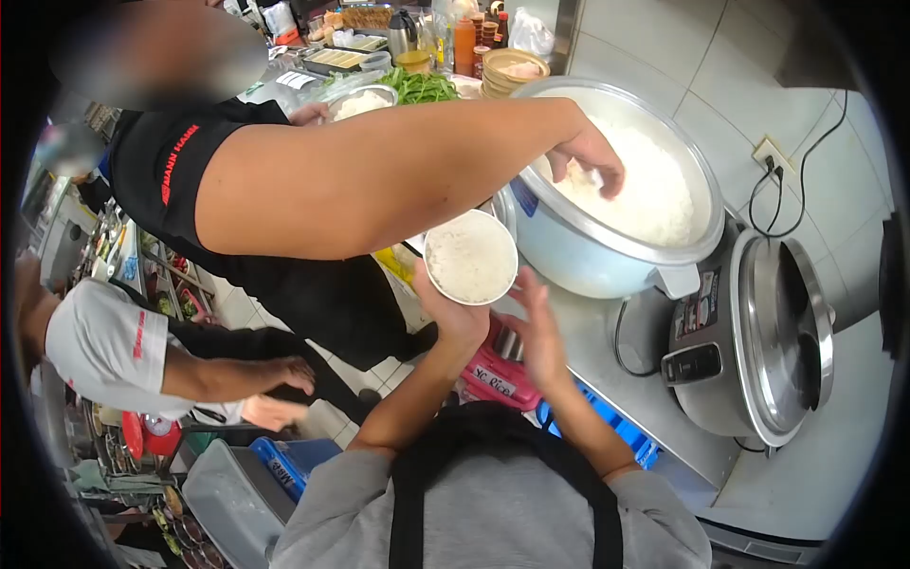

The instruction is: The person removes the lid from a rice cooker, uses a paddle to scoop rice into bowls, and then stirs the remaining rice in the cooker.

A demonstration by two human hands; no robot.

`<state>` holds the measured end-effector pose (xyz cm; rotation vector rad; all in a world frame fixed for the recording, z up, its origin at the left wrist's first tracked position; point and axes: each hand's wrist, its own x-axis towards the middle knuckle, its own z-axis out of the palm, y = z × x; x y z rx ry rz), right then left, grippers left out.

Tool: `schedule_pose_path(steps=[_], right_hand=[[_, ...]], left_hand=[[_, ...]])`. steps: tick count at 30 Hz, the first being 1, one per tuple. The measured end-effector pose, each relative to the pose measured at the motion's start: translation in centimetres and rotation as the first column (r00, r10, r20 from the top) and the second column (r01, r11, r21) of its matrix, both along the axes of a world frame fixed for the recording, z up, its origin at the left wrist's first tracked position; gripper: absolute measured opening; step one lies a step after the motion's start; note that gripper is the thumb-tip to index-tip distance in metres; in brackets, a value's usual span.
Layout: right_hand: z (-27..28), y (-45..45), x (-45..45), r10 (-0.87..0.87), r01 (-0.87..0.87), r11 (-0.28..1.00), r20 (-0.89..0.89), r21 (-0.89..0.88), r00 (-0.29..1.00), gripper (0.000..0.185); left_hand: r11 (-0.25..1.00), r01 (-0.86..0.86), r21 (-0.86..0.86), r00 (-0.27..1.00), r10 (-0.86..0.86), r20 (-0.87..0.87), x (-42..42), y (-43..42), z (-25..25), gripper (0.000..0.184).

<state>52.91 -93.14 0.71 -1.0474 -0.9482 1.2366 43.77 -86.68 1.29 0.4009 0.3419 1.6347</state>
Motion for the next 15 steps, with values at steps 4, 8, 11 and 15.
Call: schedule_pose_path(steps=[4, 8, 11, 15], right_hand=[[-1.0, -1.4, -1.7, 0.054, -0.054, 0.996, 0.000, 0.067, 0.999, 0.065], [-2.3, -1.5, -0.7, -0.087, 0.029, 0.982, 0.307, 0.188, 0.948, 0.061], [-2.1, -2.1, 0.1, -0.192, 0.035, 0.955, 0.520, 0.296, 0.832, 0.060], [-0.5, -2.9, 4.2, -0.286, 0.232, 0.958, 0.541, 0.166, 0.791, 0.055]], left_hand=[[0.997, -0.072, -0.023, 0.997, 0.072, -0.019, 1.7, -1.4, -2.8, 0.062], [0.993, -0.109, -0.037, 0.992, 0.106, -0.073, 2.1, -1.8, -2.7, 0.065], [0.999, -0.026, -0.023, 0.997, 0.025, -0.078, 1.6, -2.0, -4.0, 0.066], [0.970, 0.229, -0.080, 0.973, -0.229, 0.011, -0.5, -2.5, -4.8, 0.070]])
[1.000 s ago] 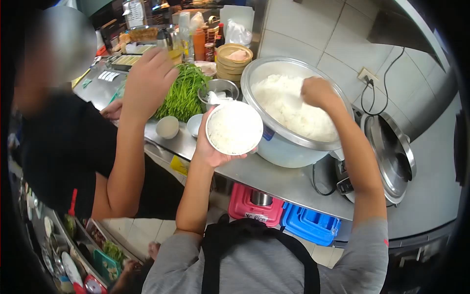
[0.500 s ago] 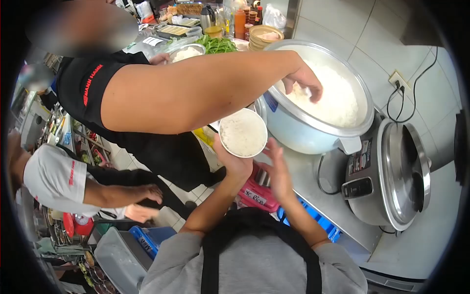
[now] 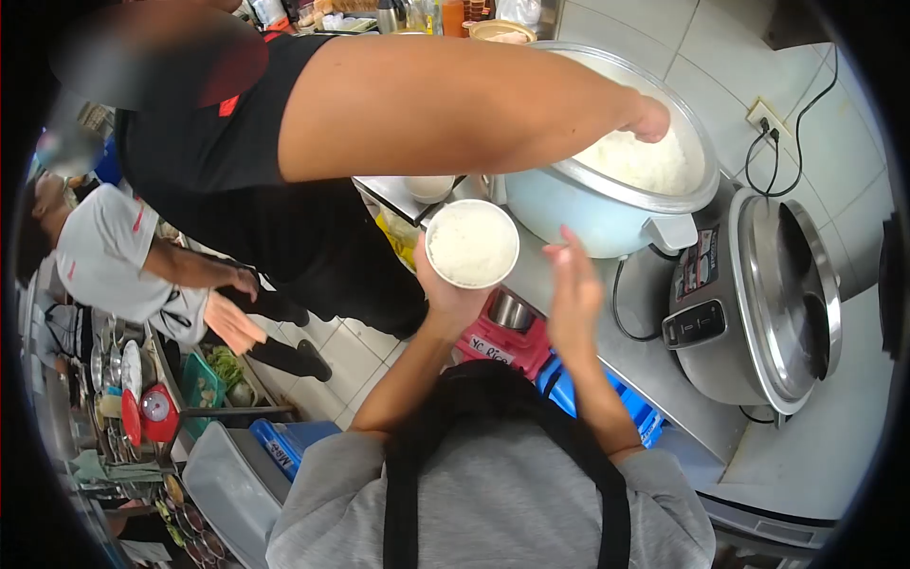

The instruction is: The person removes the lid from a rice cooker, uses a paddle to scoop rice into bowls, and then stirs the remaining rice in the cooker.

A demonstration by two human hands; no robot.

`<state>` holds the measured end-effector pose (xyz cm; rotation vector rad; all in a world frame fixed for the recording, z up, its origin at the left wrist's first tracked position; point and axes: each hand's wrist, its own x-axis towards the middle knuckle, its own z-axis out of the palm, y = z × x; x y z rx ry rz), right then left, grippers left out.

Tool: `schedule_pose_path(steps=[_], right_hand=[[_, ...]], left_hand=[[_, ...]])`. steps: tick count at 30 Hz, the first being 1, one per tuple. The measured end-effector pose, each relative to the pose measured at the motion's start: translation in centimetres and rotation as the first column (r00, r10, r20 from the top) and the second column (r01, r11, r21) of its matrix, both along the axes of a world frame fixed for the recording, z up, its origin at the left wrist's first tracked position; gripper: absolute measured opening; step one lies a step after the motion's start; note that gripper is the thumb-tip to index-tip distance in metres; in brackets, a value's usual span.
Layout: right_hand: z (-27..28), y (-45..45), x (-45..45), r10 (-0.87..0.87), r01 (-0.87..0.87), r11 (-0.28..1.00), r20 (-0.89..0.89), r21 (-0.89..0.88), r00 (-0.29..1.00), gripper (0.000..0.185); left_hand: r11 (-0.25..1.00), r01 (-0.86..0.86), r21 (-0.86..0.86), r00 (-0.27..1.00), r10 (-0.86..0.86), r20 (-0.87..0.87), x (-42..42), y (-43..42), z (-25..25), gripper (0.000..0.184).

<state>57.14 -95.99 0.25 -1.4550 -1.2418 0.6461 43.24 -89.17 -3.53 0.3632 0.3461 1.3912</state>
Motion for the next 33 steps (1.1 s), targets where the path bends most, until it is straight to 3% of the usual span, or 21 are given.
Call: schedule_pose_path(steps=[2, 3, 4, 5, 6, 7, 8, 10, 11, 13, 14, 16, 17, 19, 23, 25, 26, 28, 29, 31, 33], right_hand=[[0.1, 1.7, 2.0, -0.013, 0.014, 0.999, -0.018, 0.030, 1.000, 0.056], [-0.3, 2.9, 2.4, 0.175, -0.177, 0.984, -0.251, 0.018, 0.952, 0.059], [-0.7, 3.5, 2.7, 0.339, -0.355, 0.933, -0.468, 0.056, 0.816, 0.062], [-0.9, 3.6, 2.4, 0.340, -0.354, 0.933, -0.471, 0.062, 0.814, 0.062], [-1.0, 3.9, 1.6, 0.410, -0.464, 0.885, -0.543, 0.042, 0.733, 0.064], [-1.1, 4.0, 1.1, 0.467, -0.570, 0.821, -0.611, 0.031, 0.639, 0.065], [-1.0, 3.9, 0.9, 0.473, -0.576, 0.817, -0.613, 0.035, 0.633, 0.065], [-0.3, 3.4, 0.5, 0.531, -0.565, 0.824, -0.409, 0.045, 0.742, 0.064], [-0.2, 3.2, 0.3, 0.537, -0.574, 0.818, -0.415, 0.043, 0.734, 0.064], [0.1, 3.2, 0.5, 0.602, -0.593, 0.790, -0.011, 0.156, 0.799, 0.059], [0.1, 3.3, 0.6, 0.607, -0.598, 0.786, -0.015, 0.154, 0.794, 0.059], [0.0, 3.6, 0.9, 0.593, -0.680, 0.694, 0.346, 0.237, 0.727, 0.053], [0.2, 3.5, 0.9, 0.597, -0.683, 0.692, 0.345, 0.234, 0.724, 0.053], [0.7, 3.2, 1.0, 0.562, -0.732, 0.653, 0.525, 0.193, 0.639, 0.052], [1.1, 3.7, 1.5, 0.552, -0.771, 0.611, 0.600, 0.181, 0.579, 0.053], [0.5, 4.3, 1.6, 0.696, -0.724, 0.666, 0.200, 0.177, 0.689, 0.050], [0.6, 4.4, 1.5, 0.697, -0.726, 0.664, 0.202, 0.179, 0.688, 0.050], [0.8, 4.3, 1.1, 0.749, -0.724, 0.659, -0.089, 0.203, 0.657, 0.048], [0.7, 4.5, 1.0, 0.751, -0.726, 0.657, -0.087, 0.206, 0.655, 0.048], [0.1, 4.9, 0.9, 0.782, -0.770, 0.554, 0.120, 0.317, 0.612, 0.044], [0.1, 4.5, 0.8, 0.738, -0.757, 0.561, 0.211, 0.336, 0.641, 0.041]], left_hand=[[0.870, 0.487, -0.073, 0.870, -0.476, 0.125, -1.7, -1.0, 0.2, 0.071], [0.793, 0.608, 0.039, 0.783, -0.608, 0.132, -2.2, -0.9, -0.9, 0.068], [0.792, 0.610, 0.036, 0.783, -0.609, 0.127, -2.1, -1.4, -1.0, 0.068], [0.797, 0.602, -0.045, 0.798, -0.600, 0.058, -1.9, -1.8, -1.1, 0.066], [0.802, 0.585, -0.123, 0.807, -0.590, -0.012, -1.7, -2.1, -1.0, 0.065], [0.804, 0.576, -0.148, 0.815, -0.578, 0.038, -1.5, -2.5, -0.8, 0.062], [0.808, 0.570, -0.149, 0.820, -0.572, 0.033, -1.5, -2.7, -0.7, 0.062], [0.803, 0.585, -0.115, 0.809, -0.588, 0.007, -1.8, -3.1, -0.5, 0.061], [0.809, 0.575, -0.121, 0.816, -0.579, 0.007, -2.0, -3.3, -0.5, 0.061], [0.796, 0.560, -0.230, 0.821, -0.570, 0.027, -2.3, -3.3, -0.2, 0.061], [0.799, 0.553, -0.234, 0.825, -0.564, 0.027, -2.5, -3.3, -0.1, 0.061], [0.748, 0.619, -0.241, 0.783, -0.610, 0.119, -3.0, -3.5, 0.2, 0.062], [0.749, 0.616, -0.243, 0.786, -0.607, 0.122, -3.3, -3.6, 0.5, 0.062], [0.720, 0.655, -0.229, 0.745, -0.666, 0.040, -3.7, -3.9, 1.0, 0.063], [0.653, 0.741, -0.158, 0.666, -0.745, 0.044, -4.5, -4.1, 0.5, 0.064], [0.708, 0.655, -0.266, 0.724, -0.688, -0.046, -4.3, -4.2, 0.6, 0.067], [0.710, 0.653, -0.263, 0.726, -0.686, -0.048, -4.5, -4.2, 0.8, 0.067], [0.678, 0.701, -0.221, 0.695, -0.719, -0.004, -4.8, -4.2, 1.2, 0.069], [0.681, 0.699, -0.220, 0.697, -0.717, -0.007, -4.8, -4.3, 1.4, 0.069], [0.733, 0.600, -0.321, 0.771, -0.637, -0.017, -4.6, -4.7, 1.8, 0.069], [0.711, 0.641, -0.288, 0.743, -0.669, 0.002, -5.0, -4.8, 1.8, 0.069]])
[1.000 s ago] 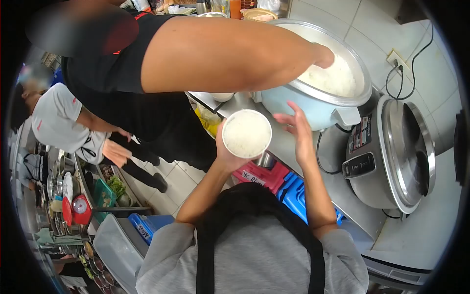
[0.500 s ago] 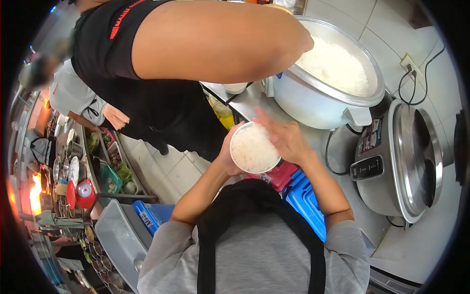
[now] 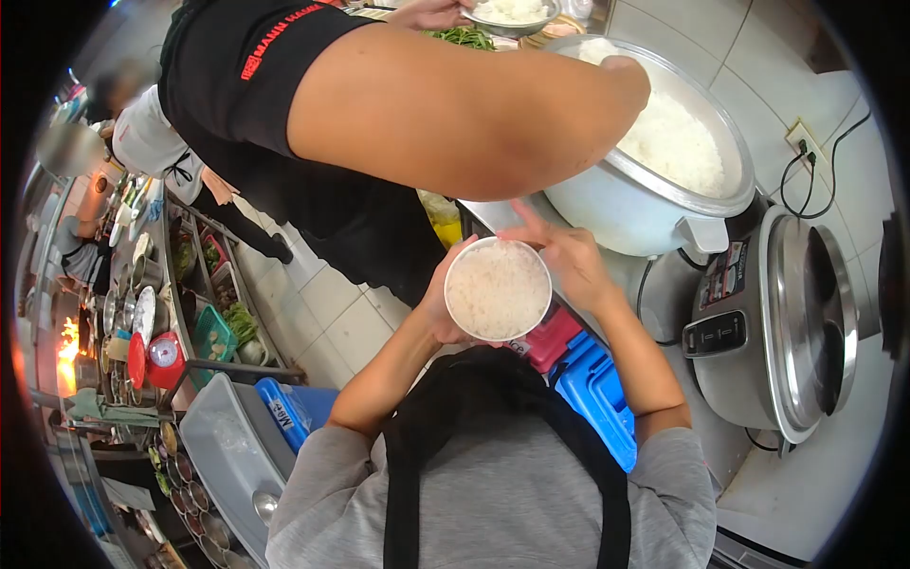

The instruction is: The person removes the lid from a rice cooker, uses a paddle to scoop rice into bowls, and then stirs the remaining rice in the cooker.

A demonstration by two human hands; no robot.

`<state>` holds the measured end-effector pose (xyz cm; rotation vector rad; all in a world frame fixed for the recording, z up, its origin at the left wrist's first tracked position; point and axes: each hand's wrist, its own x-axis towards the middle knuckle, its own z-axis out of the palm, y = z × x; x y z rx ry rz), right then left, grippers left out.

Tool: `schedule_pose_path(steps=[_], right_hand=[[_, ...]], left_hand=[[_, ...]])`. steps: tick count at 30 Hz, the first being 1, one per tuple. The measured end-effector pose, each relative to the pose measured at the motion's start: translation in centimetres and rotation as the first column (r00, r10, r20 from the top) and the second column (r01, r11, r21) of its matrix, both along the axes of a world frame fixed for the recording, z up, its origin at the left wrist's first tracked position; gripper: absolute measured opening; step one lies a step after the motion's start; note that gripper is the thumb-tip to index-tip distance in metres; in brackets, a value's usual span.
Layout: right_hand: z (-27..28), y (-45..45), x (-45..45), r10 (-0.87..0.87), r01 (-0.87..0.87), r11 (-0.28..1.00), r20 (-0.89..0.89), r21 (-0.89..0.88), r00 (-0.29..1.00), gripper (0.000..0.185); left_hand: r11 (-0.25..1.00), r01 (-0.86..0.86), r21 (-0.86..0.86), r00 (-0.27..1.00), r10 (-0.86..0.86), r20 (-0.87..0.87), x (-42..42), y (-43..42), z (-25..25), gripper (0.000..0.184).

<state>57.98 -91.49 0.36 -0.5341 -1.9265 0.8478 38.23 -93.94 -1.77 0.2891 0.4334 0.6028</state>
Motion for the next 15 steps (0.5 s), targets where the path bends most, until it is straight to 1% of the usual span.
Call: schedule_pose_path(steps=[1, 2, 4, 5, 7, 8, 10, 14, 15], right_hand=[[0.0, -0.3, 0.0, -0.051, 0.047, 0.995, 0.039, 0.090, 0.998, 0.038], [0.1, -0.6, -0.1, -0.050, 0.047, 0.995, 0.037, 0.092, 0.998, 0.038], [0.2, -1.1, -0.3, -0.164, 0.150, 0.954, 0.032, 0.259, 0.986, 0.036], [0.4, -1.3, -0.2, -0.164, 0.150, 0.954, 0.031, 0.261, 0.986, 0.036], [0.8, -1.7, 0.1, -0.185, 0.138, 0.951, 0.152, 0.276, 0.971, 0.048], [0.9, -1.8, 0.1, -0.186, 0.139, 0.951, 0.152, 0.276, 0.971, 0.048], [1.1, -1.8, 0.3, -0.202, 0.117, 0.888, 0.148, 0.445, 0.968, 0.039], [0.8, -2.1, 1.3, -0.264, 0.159, 0.864, 0.161, 0.478, 0.951, 0.040], [0.6, -2.0, 1.2, -0.288, 0.223, 0.841, 0.059, 0.494, 0.956, 0.040]], left_hand=[[0.999, 0.044, 0.016, 0.998, -0.045, 0.038, -0.1, 0.0, 0.0, 0.069], [0.999, 0.044, 0.018, 0.998, -0.045, 0.036, -0.2, -0.1, 0.0, 0.069], [0.999, 0.047, 0.024, 0.999, -0.048, 0.021, -0.1, -0.3, 0.1, 0.068], [0.999, 0.047, 0.025, 0.999, -0.048, 0.021, 0.0, -0.4, 0.2, 0.068], [0.999, 0.040, 0.032, 0.999, -0.041, 0.026, 0.2, -0.6, 0.4, 0.069], [0.999, 0.041, 0.033, 0.999, -0.042, 0.025, 0.2, -0.7, 0.3, 0.069], [0.997, 0.074, 0.032, 0.997, -0.074, 0.003, 0.3, -0.7, -0.1, 0.070], [0.997, 0.071, 0.013, 0.997, -0.071, -0.005, 0.8, -1.0, 0.2, 0.072], [0.996, 0.087, 0.020, 0.996, -0.087, 0.021, 0.7, -0.9, -0.1, 0.072]])
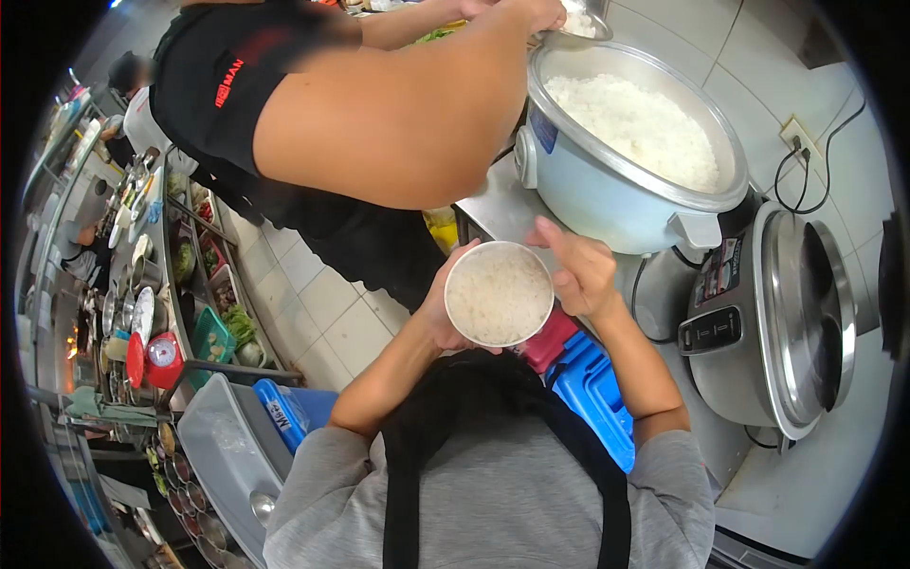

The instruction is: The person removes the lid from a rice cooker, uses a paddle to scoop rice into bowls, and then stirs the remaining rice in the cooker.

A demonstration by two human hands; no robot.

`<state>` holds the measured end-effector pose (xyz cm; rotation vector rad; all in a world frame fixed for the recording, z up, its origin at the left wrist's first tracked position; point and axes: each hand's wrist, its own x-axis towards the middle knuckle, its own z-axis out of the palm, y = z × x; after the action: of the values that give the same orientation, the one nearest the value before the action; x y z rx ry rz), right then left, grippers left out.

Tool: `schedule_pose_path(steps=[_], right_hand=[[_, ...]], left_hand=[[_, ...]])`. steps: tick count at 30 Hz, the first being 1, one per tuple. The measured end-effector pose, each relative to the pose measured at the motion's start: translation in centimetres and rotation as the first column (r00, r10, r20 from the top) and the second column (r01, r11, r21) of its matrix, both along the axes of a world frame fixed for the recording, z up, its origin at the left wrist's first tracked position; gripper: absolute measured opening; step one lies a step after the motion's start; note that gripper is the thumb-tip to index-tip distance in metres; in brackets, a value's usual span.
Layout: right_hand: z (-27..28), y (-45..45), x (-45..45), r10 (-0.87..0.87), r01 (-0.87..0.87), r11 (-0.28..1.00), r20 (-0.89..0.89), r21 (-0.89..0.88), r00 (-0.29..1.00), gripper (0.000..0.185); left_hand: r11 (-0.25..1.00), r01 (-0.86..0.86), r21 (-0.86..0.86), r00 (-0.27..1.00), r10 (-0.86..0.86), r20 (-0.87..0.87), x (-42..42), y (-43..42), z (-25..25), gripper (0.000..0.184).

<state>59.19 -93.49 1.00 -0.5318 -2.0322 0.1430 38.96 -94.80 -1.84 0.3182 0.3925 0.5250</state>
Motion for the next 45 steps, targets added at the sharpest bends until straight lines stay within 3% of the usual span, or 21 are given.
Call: schedule_pose_path(steps=[1, 5, 8, 13, 17, 19, 21, 23, 25, 29, 30, 32, 36, 38, 40, 42, 45], right_hand=[[0.0, 0.1, -0.1, -0.018, 0.022, 0.999, -0.097, 0.039, 0.995, 0.040], [0.6, 0.3, -0.5, 0.024, -0.010, 0.993, -0.119, 0.119, 0.993, 0.040], [0.7, 0.3, -0.4, 0.023, -0.026, 0.987, 0.016, 0.158, 1.000, 0.039], [0.7, -0.1, -0.9, 0.056, -0.069, 0.996, -0.232, -0.049, 0.971, 0.039], [0.4, -0.2, -0.1, 0.097, -0.109, 0.987, -0.103, -0.118, 0.990, 0.039], [0.5, -0.6, -0.1, -0.017, -0.037, 0.980, -0.270, -0.194, 0.963, 0.036], [-0.9, -1.1, 0.2, -0.168, -0.040, 0.904, -0.438, -0.427, 0.883, 0.030], [-4.0, -1.7, 0.3, -0.381, 0.019, 0.789, -0.465, -0.614, 0.799, 0.023], [-8.8, -3.0, 0.3, -0.497, -0.041, 0.605, -0.417, -0.795, 0.761, 0.018], [-19.1, -7.9, -1.9, -0.558, -0.374, 0.287, -0.472, -0.882, 0.682, 0.012], [-18.9, -7.9, -1.9, -0.546, -0.380, 0.287, -0.476, -0.879, 0.689, 0.012], [-18.2, -8.0, -1.8, -0.635, -0.508, 0.167, -0.486, -0.845, 0.600, 0.019], [-16.4, -7.2, -0.1, -0.608, -0.460, 0.325, -0.555, -0.826, 0.568, 0.025], [-16.9, -7.4, -0.6, -0.618, -0.472, 0.297, -0.544, -0.830, 0.568, 0.026], [-18.8, -7.7, -0.9, -0.639, -0.503, 0.118, -0.454, -0.856, 0.621, 0.024], [-19.8, -7.8, -0.9, -0.618, -0.539, 0.129, -0.493, -0.832, 0.613, 0.023], [-20.4, -7.9, -0.7, -0.594, -0.608, 0.154, -0.565, -0.779, 0.573, 0.022]], left_hand=[[1.000, 0.016, 0.005, 1.000, -0.016, 0.025, 0.0, 0.1, -0.1, 0.072], [1.000, 0.011, -0.003, 0.999, -0.011, 0.035, 0.3, -0.2, 0.7, 0.072], [1.000, -0.006, -0.015, 1.000, 0.006, 0.018, 0.5, -0.4, 0.7, 0.072], [1.000, -0.015, 0.006, 1.000, 0.015, 0.013, 0.7, -0.5, 0.1, 0.072], [1.000, -0.006, 0.009, 1.000, 0.006, -0.014, 0.7, -0.5, 0.3, 0.074], [0.999, -0.038, -0.009, 0.998, 0.038, -0.048, 0.6, -0.4, -0.1, 0.076], [0.999, -0.038, -0.006, 0.999, 0.038, -0.036, 0.4, -0.4, -1.0, 0.077], [0.999, 0.008, 0.046, 1.000, -0.007, -0.023, 0.0, -0.3, -2.2, 0.068], [0.999, 0.024, 0.027, 0.999, -0.023, -0.025, -0.5, -0.7, -3.7, 0.069], [0.999, 0.003, -0.041, 1.000, -0.003, 0.002, -1.2, -1.5, -5.6, 0.070], [0.999, -0.011, -0.035, 1.000, 0.011, 0.001, -1.3, -1.5, -5.7, 0.070], [0.998, -0.034, -0.054, 0.998, 0.032, -0.045, -1.4, -1.5, -5.9, 0.069], [0.995, -0.084, -0.050, 0.995, 0.081, -0.061, -0.7, -1.3, -5.5, 0.068], [0.991, -0.112, -0.072, 0.992, 0.107, -0.072, -0.8, -1.2, -6.1, 0.068], [0.993, -0.095, -0.064, 0.995, 0.095, -0.009, -1.0, -1.2, -5.8, 0.068], [0.987, -0.137, -0.082, 0.980, 0.123, -0.155, -0.9, -1.6, -4.9, 0.067], [0.987, -0.147, -0.062, 0.982, 0.139, -0.126, -1.0, -1.8, -4.9, 0.067]])
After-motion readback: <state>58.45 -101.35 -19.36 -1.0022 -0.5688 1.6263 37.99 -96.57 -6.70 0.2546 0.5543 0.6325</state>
